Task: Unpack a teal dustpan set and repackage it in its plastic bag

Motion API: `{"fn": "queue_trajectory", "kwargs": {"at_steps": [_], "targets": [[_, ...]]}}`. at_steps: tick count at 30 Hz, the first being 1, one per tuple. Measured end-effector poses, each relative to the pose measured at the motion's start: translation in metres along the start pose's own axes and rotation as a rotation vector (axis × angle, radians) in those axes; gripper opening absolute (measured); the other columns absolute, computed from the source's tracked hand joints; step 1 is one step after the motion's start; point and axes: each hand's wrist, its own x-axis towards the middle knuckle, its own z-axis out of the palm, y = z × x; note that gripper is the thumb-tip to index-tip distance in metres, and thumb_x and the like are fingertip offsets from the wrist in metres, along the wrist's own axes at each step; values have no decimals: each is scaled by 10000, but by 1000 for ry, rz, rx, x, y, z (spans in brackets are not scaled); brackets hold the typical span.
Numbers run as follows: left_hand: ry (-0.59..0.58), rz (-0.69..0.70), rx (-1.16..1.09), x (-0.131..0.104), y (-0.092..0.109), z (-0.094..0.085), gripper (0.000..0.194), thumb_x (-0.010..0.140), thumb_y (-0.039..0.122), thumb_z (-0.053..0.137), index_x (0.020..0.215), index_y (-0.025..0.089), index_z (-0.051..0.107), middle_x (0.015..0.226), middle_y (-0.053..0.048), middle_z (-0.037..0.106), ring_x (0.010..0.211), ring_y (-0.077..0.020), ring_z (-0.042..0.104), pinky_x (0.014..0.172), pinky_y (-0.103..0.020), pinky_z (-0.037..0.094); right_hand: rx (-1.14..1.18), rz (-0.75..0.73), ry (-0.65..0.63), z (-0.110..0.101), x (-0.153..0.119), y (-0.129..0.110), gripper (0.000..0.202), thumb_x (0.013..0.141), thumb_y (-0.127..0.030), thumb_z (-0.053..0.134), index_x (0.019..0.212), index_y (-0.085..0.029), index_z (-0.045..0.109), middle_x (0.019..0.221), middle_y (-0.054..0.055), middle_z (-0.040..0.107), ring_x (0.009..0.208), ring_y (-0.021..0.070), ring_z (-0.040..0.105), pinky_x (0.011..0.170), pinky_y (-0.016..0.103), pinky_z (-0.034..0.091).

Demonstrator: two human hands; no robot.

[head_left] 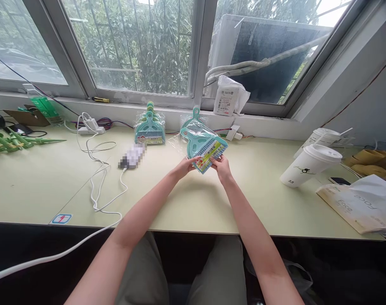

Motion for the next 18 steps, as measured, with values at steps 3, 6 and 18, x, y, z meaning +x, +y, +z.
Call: {"fn": "queue_trajectory", "kwargs": {"at_steps": [3,6,18], "targets": [[4,11,-34,-2,-6,11,439,735,330,740,1122,168,615,1190,-103,645,1107,-245,602,975,-401,459,38,-27,14,-2,0,-3,406,619,-269,808,956,-196,592,984,43,701,967,220,664,860,397,583],[-17,5,-45,-5,-12,24,464,738,340,738,1155,202,588,1230,-91,622,1133,-246,587,969,-415,468,95,-56,54,-2,1,-3,404,621,-266,799,957,-191,590,1000,54,694,986,230,658,854,397,584],[111,11,25,-5,-14,30,574,701,422,740,1207,228,550,1253,-98,605,1170,-285,558,940,-426,468,133,-97,98,10,-6,7,409,639,-288,769,985,-201,570,1031,58,670,981,207,657,882,377,564]]}}
